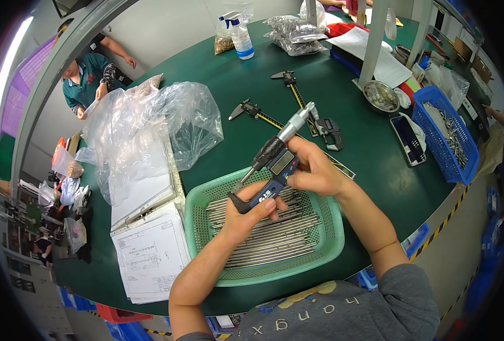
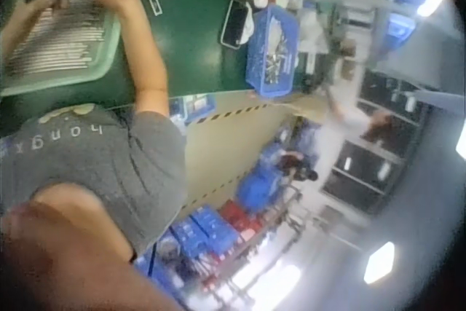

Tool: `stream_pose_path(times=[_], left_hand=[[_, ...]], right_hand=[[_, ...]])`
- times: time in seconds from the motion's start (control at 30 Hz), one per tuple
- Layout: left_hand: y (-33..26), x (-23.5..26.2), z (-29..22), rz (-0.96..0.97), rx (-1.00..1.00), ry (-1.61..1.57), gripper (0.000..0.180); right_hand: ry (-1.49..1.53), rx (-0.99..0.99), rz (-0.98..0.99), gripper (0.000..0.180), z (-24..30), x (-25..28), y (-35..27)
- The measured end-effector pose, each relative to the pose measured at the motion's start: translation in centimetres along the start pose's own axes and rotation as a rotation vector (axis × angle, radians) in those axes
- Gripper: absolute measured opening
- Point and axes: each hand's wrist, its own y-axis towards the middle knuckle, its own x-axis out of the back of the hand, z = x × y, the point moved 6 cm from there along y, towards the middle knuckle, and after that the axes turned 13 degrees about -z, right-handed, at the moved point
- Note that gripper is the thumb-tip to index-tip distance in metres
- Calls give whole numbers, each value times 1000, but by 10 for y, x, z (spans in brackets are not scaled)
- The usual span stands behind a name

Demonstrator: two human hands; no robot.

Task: The person picks up metal rods from a green basket and measures them using a digital caliper. They handle the rods one by one, adjusting the caliper jaws to fit the rod diameter and reading the digital display. The person occasionally places the measured rods back into the basket or onto the table.

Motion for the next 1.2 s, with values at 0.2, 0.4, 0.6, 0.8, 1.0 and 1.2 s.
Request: stream_pose_path(times=[0.2, 0.4, 0.6, 0.8, 1.0, 1.2], left_hand=[[0, -3, 2, 41, 19, 0, 31], [1, -3, 2, 54, 27, -2, 28], [0, -4, 1, 70, 1, 14, 28], [0, -6, 2, 67, 12, 15, 30], [-1, -5, 2, 76, 1, 5, 31], [-1, -7, 2, 79, 10, 1, 33]], right_hand=[[16, 25, -23, 42, 2, 1, 1], [39, -97, 6, 40, 5, 7, -2], [-2, -87, -15, 38, 6, 7, -3], [-8, -77, -47, 36, 1, 8, -1], [5, -114, -28, 36, 5, 6, -3], [-19, -128, -19, 38, 5, 9, -3]])
